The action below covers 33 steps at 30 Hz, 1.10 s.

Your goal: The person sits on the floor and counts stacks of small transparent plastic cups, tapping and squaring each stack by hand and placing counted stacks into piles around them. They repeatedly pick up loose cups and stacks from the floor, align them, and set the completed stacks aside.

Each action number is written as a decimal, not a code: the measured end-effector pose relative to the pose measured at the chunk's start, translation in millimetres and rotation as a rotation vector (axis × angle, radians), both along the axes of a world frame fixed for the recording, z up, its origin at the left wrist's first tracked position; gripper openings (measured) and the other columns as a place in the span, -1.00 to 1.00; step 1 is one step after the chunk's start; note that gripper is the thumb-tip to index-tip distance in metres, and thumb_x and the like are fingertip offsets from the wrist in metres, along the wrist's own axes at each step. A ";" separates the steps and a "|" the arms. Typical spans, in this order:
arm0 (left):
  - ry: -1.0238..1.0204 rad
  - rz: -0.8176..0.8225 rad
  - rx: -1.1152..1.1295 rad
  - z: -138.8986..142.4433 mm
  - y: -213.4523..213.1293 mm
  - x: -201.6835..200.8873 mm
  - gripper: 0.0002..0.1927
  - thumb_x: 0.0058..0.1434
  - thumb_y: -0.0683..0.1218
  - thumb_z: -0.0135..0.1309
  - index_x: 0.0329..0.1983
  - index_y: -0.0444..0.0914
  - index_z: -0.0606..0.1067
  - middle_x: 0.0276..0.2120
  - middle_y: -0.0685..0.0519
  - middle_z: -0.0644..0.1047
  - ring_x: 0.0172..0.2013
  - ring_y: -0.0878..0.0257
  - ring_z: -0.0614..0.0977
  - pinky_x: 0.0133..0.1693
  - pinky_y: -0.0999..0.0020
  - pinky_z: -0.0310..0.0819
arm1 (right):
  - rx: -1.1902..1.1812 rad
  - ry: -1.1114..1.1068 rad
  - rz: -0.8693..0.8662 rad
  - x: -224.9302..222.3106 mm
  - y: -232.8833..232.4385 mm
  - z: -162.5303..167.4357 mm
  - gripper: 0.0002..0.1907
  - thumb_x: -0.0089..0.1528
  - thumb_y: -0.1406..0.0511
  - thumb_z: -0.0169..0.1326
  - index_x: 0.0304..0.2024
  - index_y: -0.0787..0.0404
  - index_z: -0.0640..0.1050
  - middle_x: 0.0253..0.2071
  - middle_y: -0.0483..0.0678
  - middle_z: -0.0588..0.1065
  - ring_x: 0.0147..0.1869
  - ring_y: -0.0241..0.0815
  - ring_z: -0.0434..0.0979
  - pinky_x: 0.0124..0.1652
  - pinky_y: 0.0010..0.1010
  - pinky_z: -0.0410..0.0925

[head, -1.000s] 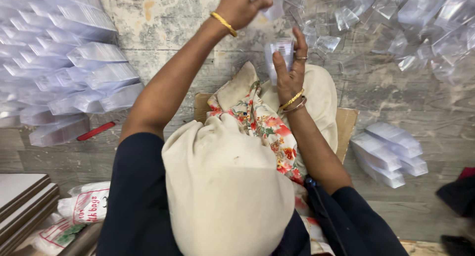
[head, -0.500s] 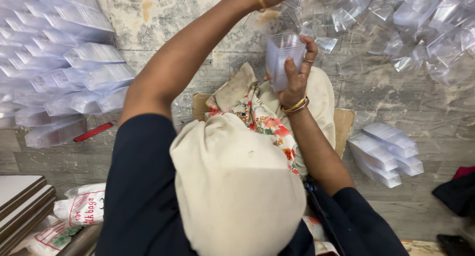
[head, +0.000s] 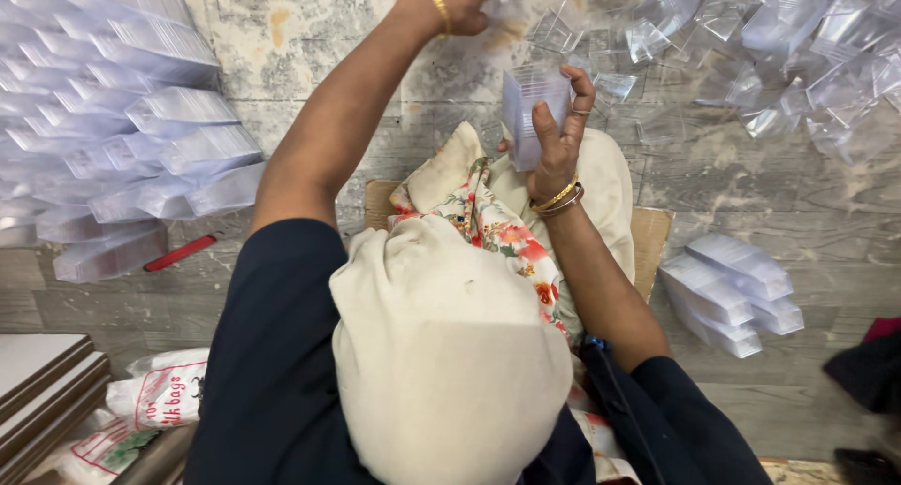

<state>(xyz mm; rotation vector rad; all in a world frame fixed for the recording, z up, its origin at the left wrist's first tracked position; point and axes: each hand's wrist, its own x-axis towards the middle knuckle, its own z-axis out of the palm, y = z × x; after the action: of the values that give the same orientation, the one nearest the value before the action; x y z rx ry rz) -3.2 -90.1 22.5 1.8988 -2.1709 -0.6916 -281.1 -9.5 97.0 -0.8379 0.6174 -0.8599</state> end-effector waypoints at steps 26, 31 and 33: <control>0.205 -0.133 0.088 141.6 128.7 -32.0 -0.43 0.23 0.40 0.09 -0.17 -0.15 0.69 -0.30 -0.08 0.45 -0.09 -0.01 0.47 -0.10 0.03 0.35 | -0.685 0.409 0.379 -0.9 -1.8 -21.7 -0.23 0.40 0.21 0.15 0.59 0.03 0.15 0.39 -0.07 0.27 0.38 -0.17 0.30 0.38 -0.34 0.21; 0.848 0.110 0.112 115.5 130.3 -12.5 -0.70 0.42 0.11 0.05 -0.03 -0.19 0.56 -0.11 0.07 0.53 -0.05 0.24 0.58 0.02 0.29 0.50 | -0.325 0.188 0.348 -0.9 -0.1 -18.4 -0.26 0.33 0.22 0.16 0.51 0.09 0.20 0.44 0.01 0.29 0.39 -0.11 0.31 0.36 -0.23 0.24; 0.885 0.193 -0.149 112.9 128.7 -5.5 -0.81 0.44 -0.04 0.05 -0.01 -0.23 0.55 -0.06 0.05 0.56 0.03 0.22 0.60 0.13 0.26 0.49 | -0.103 0.217 0.310 -0.5 -1.4 -17.6 -0.22 0.24 0.22 0.18 0.47 0.08 0.19 0.28 0.06 0.35 0.16 -0.07 0.37 0.13 -0.19 0.33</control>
<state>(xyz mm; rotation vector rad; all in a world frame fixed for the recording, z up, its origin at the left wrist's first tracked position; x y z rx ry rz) -8.8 38.6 135.5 1.3162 -1.4127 -1.0346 -281.5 -10.9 79.4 -1.0983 0.6155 -0.5259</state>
